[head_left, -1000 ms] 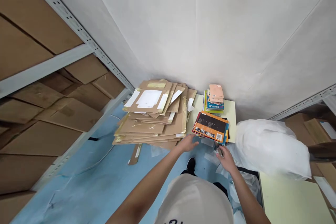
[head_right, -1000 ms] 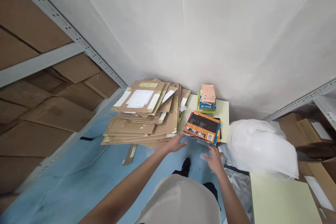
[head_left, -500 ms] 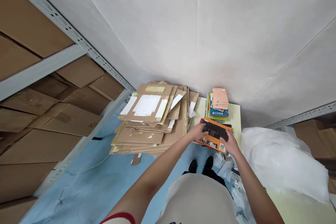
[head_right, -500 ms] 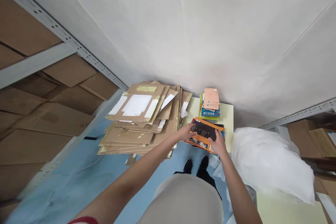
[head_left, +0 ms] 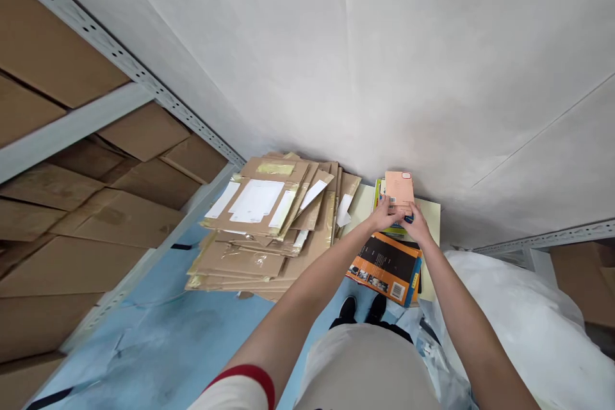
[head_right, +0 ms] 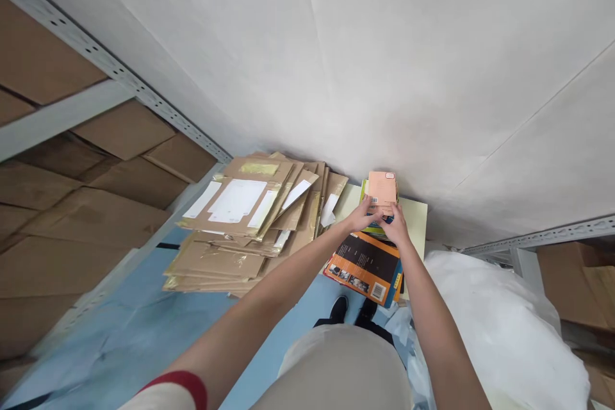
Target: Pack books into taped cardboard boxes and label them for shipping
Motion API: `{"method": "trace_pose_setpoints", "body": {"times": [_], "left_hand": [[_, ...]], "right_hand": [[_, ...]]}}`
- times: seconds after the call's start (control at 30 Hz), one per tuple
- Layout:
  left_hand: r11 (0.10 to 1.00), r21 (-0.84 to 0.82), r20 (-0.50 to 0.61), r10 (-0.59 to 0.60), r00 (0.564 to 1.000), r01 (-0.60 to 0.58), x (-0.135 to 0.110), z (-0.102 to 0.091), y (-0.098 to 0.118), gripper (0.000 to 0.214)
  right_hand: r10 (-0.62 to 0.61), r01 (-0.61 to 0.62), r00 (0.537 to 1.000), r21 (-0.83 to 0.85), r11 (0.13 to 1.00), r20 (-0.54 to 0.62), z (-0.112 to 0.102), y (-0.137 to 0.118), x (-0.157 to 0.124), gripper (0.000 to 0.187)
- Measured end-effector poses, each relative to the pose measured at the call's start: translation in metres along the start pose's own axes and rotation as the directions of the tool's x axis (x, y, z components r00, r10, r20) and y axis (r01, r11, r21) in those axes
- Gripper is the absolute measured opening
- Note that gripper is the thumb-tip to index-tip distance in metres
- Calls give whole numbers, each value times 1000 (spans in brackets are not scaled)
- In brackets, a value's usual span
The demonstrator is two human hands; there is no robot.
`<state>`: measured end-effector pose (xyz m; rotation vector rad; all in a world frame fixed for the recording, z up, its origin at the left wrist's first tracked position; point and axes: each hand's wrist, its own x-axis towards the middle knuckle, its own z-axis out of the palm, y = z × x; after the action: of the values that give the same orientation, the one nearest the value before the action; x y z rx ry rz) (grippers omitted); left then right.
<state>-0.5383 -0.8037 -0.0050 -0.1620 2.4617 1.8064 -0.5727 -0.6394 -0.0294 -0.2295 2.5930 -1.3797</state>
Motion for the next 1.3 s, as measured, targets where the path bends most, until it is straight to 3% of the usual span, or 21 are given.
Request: {"method": "trace_pose_setpoints", "body": {"times": [0.13, 0.33, 0.43, 0.5, 0.6, 0.7, 0.83, 0.9, 0.97, 1.03, 1.17, 1.3], "left_hand": [[994, 72, -10, -87, 996, 88, -2, 5, -5, 96], [984, 150, -10, -93, 996, 93, -21, 1, -2, 92], [992, 90, -33, -85, 996, 87, -36, 4, -5, 85], [996, -34, -68, -88, 994, 86, -45, 8, -10, 75], [949, -295, -141, -159, 977, 112, -56, 17, -16, 63], [865, -485, -194, -247, 949, 126, -68, 22, -20, 60], [820, -557, -206, -289, 935, 131, -92, 21, -21, 55], [842, -522, -217, -284, 934, 135, -107, 17, -21, 50], [868, -486, -250, -249, 936, 101, -124, 12, -20, 46], [857, -513, -250, -208, 946, 53, -142, 7, -17, 47], [750, -658, -91, -164, 982, 64, -182, 0, -7, 58], [633, -757, 66, -174, 983, 162, -220, -2, 4, 61]], "right_hand": [[-34, 35, 999, -41, 999, 32, 2, 3, -4, 75], [-43, 43, 999, -81, 996, 5, 2, -4, -24, 69], [-1, 0, 998, -12, 1000, -65, 8, -3, -38, 65], [88, -68, 987, 141, 988, -137, 14, -1, -46, 62], [268, -168, 946, 431, 887, -183, 23, 1, -58, 57], [360, -193, 918, 604, 773, -167, 28, -3, -70, 47], [402, -166, 908, 775, 610, -121, 33, -19, -92, 36], [371, -127, 918, 785, 606, -137, 35, -29, -109, 33], [323, -86, 931, 762, 642, -168, 36, -36, -129, 32], [246, -40, 944, 664, 747, -220, 37, -43, -151, 30], [4, 96, 936, 267, 959, -352, 41, -55, -198, 21], [-280, 271, 895, -76, 960, -347, 55, -66, -239, 20]]}}
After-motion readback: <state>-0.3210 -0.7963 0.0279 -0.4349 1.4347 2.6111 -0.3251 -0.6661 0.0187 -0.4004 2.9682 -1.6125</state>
